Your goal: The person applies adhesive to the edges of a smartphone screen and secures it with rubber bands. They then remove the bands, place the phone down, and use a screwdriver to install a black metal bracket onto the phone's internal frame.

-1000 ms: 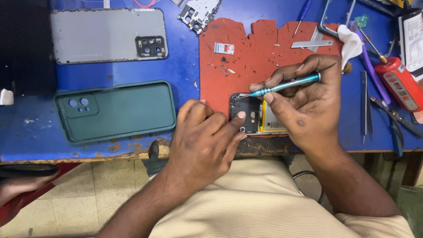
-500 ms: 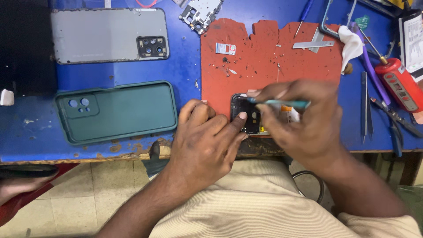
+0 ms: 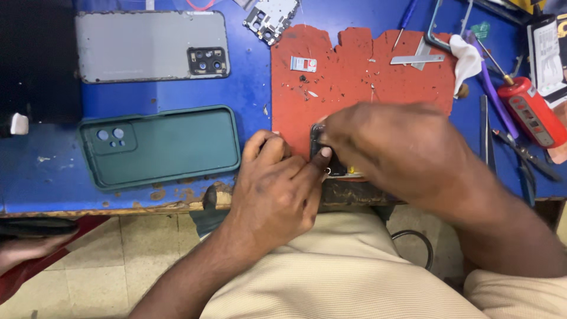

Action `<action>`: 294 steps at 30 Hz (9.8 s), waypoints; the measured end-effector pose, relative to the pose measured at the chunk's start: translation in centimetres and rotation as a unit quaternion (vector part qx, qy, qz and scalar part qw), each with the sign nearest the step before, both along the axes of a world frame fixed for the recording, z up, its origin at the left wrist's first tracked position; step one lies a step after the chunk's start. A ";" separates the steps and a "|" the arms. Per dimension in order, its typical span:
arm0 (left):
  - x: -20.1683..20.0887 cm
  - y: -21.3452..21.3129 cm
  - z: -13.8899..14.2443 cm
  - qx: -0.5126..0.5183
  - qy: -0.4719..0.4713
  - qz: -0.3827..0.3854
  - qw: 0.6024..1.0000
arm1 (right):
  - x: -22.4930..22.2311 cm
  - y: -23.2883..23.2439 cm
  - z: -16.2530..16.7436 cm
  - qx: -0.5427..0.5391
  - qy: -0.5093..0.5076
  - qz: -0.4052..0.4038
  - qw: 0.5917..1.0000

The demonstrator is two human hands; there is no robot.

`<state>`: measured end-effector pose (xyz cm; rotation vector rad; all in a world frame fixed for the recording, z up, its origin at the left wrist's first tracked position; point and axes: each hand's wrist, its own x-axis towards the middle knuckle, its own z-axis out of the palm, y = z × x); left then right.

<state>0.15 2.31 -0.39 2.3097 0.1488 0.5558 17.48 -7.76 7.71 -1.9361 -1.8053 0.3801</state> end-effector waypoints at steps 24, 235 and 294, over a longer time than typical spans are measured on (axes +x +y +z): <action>0.2 0.1 0.1 0.011 0.000 -0.010 1.000 | -1.0 -0.1 0.3 -0.112 -0.012 -0.099 0.989; -0.2 0.2 0.4 -0.006 0.023 -0.032 0.999 | 1.1 -7.3 -5.9 0.151 0.400 -0.244 0.871; -0.1 0.2 0.2 0.007 -0.009 -0.025 1.000 | -0.9 -1.5 -0.4 0.006 -0.022 -0.050 0.998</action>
